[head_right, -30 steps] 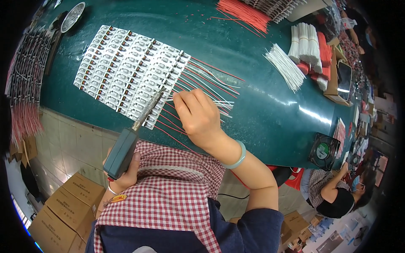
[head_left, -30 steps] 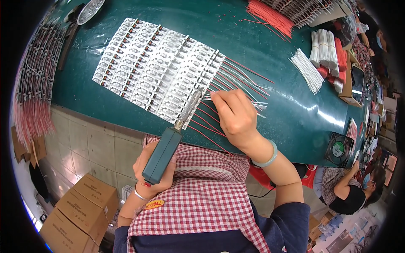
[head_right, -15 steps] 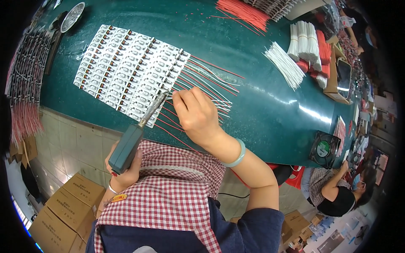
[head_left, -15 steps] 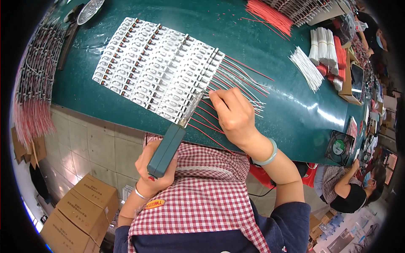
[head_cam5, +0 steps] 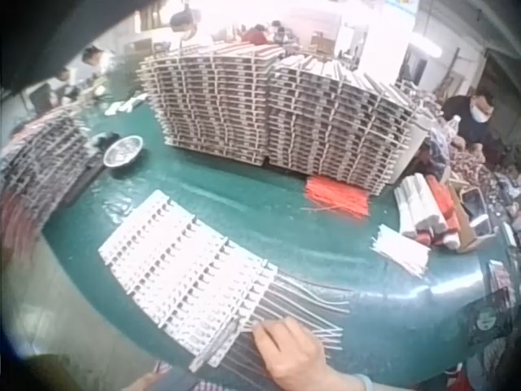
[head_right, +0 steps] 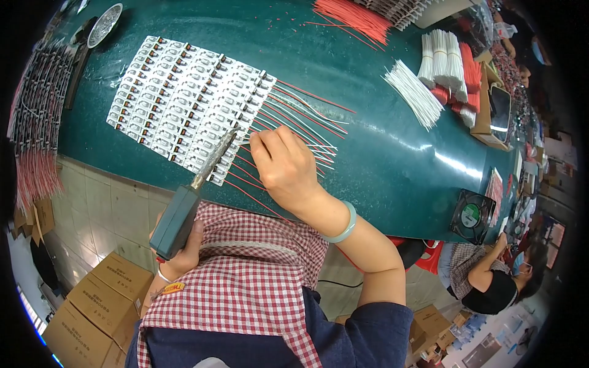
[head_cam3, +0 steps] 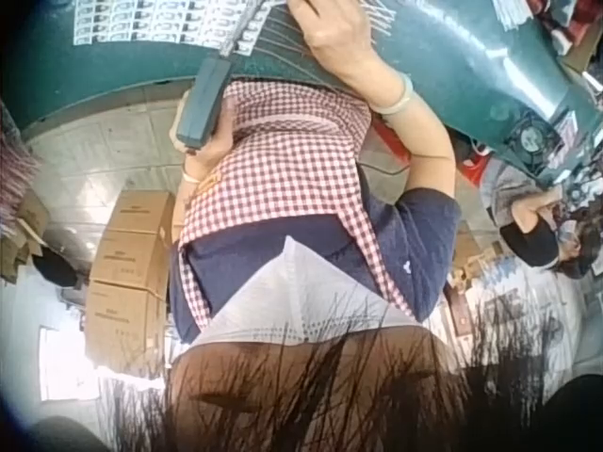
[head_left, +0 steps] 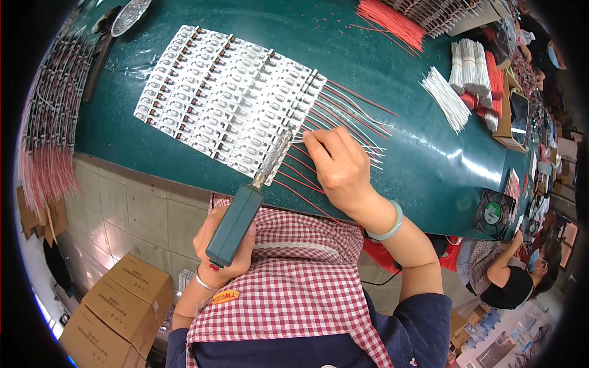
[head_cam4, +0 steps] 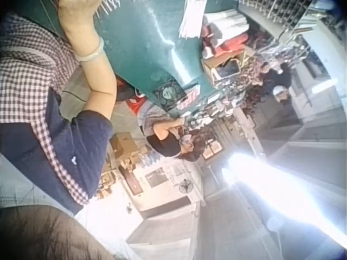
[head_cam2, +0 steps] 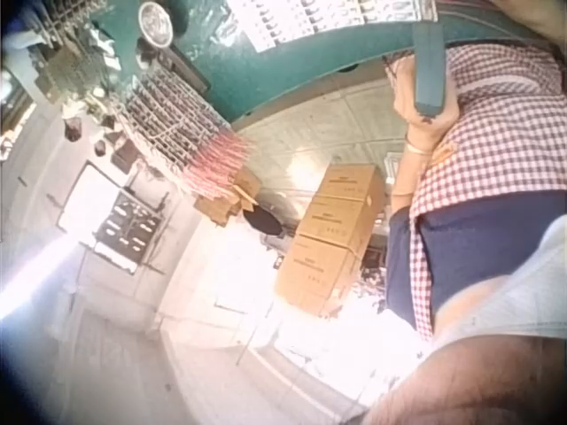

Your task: The person assembles electronic components by soldering wires to a circuit board using a soldering gun and a wire feeder.

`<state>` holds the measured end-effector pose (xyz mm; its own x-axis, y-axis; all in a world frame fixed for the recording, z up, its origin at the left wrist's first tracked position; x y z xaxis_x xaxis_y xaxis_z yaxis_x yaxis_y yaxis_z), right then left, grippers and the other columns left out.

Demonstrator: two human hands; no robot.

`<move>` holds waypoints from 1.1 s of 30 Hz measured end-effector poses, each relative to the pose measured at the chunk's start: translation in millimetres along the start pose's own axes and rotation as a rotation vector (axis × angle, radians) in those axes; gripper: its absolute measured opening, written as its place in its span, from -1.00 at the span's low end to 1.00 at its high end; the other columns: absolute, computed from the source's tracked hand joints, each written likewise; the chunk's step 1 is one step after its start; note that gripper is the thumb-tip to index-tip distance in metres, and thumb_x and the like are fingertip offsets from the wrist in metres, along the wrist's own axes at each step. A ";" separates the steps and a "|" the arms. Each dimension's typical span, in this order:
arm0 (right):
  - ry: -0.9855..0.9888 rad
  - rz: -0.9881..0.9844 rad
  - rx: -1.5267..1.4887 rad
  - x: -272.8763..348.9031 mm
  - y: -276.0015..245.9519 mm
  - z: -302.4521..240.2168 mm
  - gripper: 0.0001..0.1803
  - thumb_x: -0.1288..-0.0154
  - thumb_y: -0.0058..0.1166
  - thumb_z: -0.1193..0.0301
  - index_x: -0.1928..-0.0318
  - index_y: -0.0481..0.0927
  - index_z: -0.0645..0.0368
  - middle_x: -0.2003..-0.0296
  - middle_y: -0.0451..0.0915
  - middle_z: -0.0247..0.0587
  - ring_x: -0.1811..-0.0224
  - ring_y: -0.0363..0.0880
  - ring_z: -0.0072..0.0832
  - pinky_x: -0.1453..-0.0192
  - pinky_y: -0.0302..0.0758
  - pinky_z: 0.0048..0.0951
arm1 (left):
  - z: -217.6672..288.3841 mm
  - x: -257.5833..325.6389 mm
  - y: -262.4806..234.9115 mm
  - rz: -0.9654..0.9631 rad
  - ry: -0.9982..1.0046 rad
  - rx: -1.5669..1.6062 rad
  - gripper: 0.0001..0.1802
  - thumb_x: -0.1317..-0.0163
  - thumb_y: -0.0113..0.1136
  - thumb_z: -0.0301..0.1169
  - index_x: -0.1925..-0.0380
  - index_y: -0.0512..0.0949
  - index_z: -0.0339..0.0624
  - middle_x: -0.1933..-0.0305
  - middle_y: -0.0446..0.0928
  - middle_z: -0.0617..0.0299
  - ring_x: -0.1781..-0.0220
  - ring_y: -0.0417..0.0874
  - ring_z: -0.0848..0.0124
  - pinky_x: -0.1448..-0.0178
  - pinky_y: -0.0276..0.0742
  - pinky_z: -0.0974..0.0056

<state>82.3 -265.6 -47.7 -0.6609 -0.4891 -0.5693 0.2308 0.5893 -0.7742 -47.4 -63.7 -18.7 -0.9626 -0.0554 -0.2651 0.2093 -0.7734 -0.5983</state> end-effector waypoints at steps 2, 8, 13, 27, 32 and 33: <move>0.012 -0.008 -0.015 0.4 -0.4 0.6 -0.70 0.05 0.24 0.65 0.20 0.67 0.31 0.32 0.62 -0.23 0.37 0.56 -0.36 0.39 0.53 -0.41 | -0.4 0.6 0.5 -0.005 -0.006 -0.003 -0.77 0.00 0.38 -0.61 0.27 0.66 -0.41 0.21 0.64 -0.07 0.31 0.74 0.11 0.27 0.66 0.25; 0.049 0.038 -0.032 -1.1 -5.0 5.5 -0.69 0.06 0.28 0.64 0.20 0.67 0.28 0.30 0.63 -0.24 0.31 0.59 -0.36 0.34 0.55 -0.40 | -1.3 -1.0 2.6 0.004 -0.016 0.006 -0.75 0.01 0.40 -0.61 0.26 0.67 -0.41 0.19 0.66 -0.05 0.30 0.76 0.13 0.24 0.67 0.26; 0.051 -0.019 -0.009 -2.4 -4.1 9.3 -0.70 0.06 0.26 0.64 0.21 0.68 0.26 0.31 0.63 -0.25 0.30 0.59 -0.35 0.30 0.55 -0.38 | -1.9 -6.6 5.6 -0.013 0.011 0.008 -0.74 0.02 0.41 -0.61 0.26 0.66 -0.41 0.19 0.66 -0.04 0.30 0.75 0.14 0.23 0.66 0.27; -0.005 -0.063 0.078 -3.9 -0.7 8.0 -0.68 0.03 0.19 0.54 0.16 0.67 0.25 0.30 0.58 -0.25 0.29 0.56 -0.35 0.29 0.53 -0.38 | -7.3 -7.8 15.2 -0.041 0.007 0.063 -0.64 0.10 0.34 -0.69 0.20 0.60 -0.44 0.20 0.66 -0.02 0.27 0.74 0.17 0.17 0.63 0.31; -0.022 -0.083 0.075 -2.5 0.9 8.3 -0.71 -0.04 0.16 0.49 0.18 0.67 0.33 0.27 0.55 -0.20 0.24 0.52 -0.33 0.24 0.48 -0.37 | -5.7 -4.8 13.4 -0.025 -0.008 0.039 -0.66 0.09 0.33 -0.68 0.22 0.60 -0.43 0.20 0.65 -0.02 0.29 0.73 0.16 0.18 0.63 0.30; -0.021 -0.083 0.075 -2.3 1.0 8.1 -0.71 -0.04 0.16 0.49 0.18 0.67 0.33 0.27 0.55 -0.20 0.24 0.52 -0.33 0.24 0.48 -0.37 | -5.4 -4.4 12.9 -0.003 -0.001 0.018 -0.68 0.08 0.33 -0.68 0.23 0.61 -0.43 0.21 0.65 -0.02 0.30 0.73 0.16 0.19 0.63 0.29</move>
<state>89.8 -269.1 -49.4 -0.6650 -0.5479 -0.5075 0.2294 0.4969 -0.8370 -39.5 -70.1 -29.3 -0.9634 -0.0538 -0.2627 0.2034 -0.7851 -0.5851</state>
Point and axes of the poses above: each hand's wrist, its own x-axis away from the middle knuckle, its own y-axis out of the palm, z = x × y, the point moved 2 cm from there along -x, towards the middle knuckle
